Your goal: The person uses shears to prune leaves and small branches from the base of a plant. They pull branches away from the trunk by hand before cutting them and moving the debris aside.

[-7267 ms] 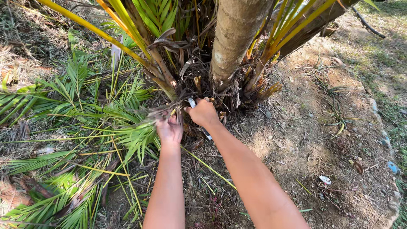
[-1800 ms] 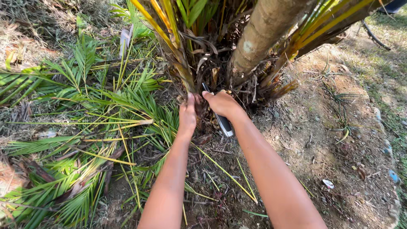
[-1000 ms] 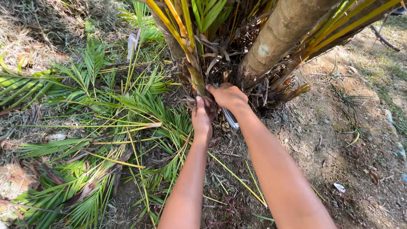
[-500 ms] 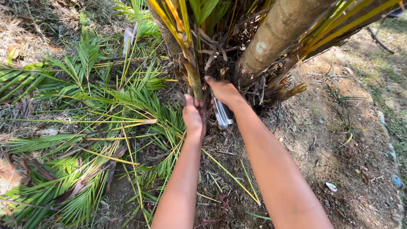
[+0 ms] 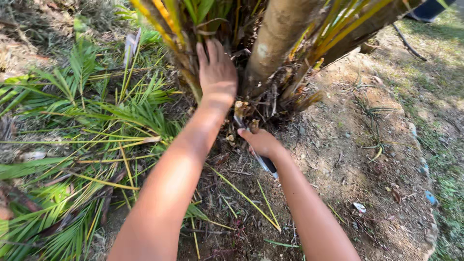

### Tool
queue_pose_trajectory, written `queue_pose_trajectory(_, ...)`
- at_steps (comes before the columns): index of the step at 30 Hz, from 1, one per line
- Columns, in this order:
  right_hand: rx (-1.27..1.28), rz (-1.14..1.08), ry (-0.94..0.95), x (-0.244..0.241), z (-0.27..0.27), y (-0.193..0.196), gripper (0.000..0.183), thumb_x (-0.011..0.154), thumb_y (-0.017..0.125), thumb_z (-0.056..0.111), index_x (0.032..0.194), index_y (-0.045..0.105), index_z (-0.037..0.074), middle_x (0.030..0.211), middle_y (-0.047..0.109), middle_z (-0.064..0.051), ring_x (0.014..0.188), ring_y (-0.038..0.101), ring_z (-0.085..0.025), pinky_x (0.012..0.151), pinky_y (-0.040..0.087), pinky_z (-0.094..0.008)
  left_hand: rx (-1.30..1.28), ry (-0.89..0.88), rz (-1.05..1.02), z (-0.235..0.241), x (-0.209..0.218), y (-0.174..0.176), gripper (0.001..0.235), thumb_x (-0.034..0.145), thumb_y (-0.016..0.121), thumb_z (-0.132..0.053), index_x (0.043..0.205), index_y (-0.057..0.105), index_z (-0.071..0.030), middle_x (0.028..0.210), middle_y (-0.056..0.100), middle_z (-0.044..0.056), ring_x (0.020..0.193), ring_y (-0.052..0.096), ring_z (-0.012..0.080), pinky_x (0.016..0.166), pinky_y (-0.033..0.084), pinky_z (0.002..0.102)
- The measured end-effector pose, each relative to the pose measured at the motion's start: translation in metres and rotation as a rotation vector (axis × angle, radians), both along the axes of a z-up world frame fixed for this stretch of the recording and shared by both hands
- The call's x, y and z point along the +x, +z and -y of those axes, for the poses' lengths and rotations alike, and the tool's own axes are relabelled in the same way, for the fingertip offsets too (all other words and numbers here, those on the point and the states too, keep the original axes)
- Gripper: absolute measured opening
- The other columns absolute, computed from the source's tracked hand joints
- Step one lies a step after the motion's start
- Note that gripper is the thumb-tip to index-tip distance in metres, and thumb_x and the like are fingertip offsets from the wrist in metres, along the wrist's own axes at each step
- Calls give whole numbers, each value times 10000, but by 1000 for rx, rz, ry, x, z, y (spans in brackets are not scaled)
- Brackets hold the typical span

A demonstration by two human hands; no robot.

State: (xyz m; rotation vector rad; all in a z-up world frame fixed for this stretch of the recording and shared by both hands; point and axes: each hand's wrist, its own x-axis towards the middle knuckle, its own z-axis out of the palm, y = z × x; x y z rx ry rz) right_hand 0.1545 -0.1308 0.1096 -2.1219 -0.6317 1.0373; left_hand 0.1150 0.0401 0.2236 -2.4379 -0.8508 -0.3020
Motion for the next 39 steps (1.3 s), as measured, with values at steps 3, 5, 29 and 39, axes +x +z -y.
queue_pose_trajectory(3, 12, 79, -7, -1, 7, 6, 755, 867, 584, 650, 1270, 675, 18, 901, 758, -151, 820, 723, -262, 803, 557, -402, 193, 187, -129, -29, 23, 25, 584, 1034, 488, -427, 1506, 569, -93, 1552, 456, 188, 1477, 294, 398, 1186, 4, 677)
queue_pose_trajectory(5, 84, 108, -26, -10, 5, 11, 745, 876, 575, 639, 1301, 656, 31, 1028, 742, -181, 955, 705, -303, 884, 533, -423, 306, 206, -232, -34, 28, 19, 617, 980, 475, -470, 1497, 530, -138, 1565, 403, 142, 1483, 256, 378, 1147, -22, 678)
queue_pose_trajectory(29, 3, 516, 103, -63, -26, 2, 582, 953, 556, 497, 1249, 507, -2, 1091, 690, -296, 1043, 674, -470, 928, 524, -547, 110, 217, -615, -60, 35, -57, 362, 1038, 570, -391, 1223, 783, -165, 1117, 777, 7, 1080, 676, 178, 1058, 313, 403)
queue_pose_trajectory(39, 21, 632, 134, -52, -40, -36, 604, 933, 557, 382, 1350, 462, -45, 1183, 657, -325, 1088, 666, -462, 929, 540, -521, -170, 42, -637, 1, 22, -78, 307, 959, 685, -296, 1199, 722, -107, 1130, 719, 96, 1059, 669, 322, 1037, 294, 664)
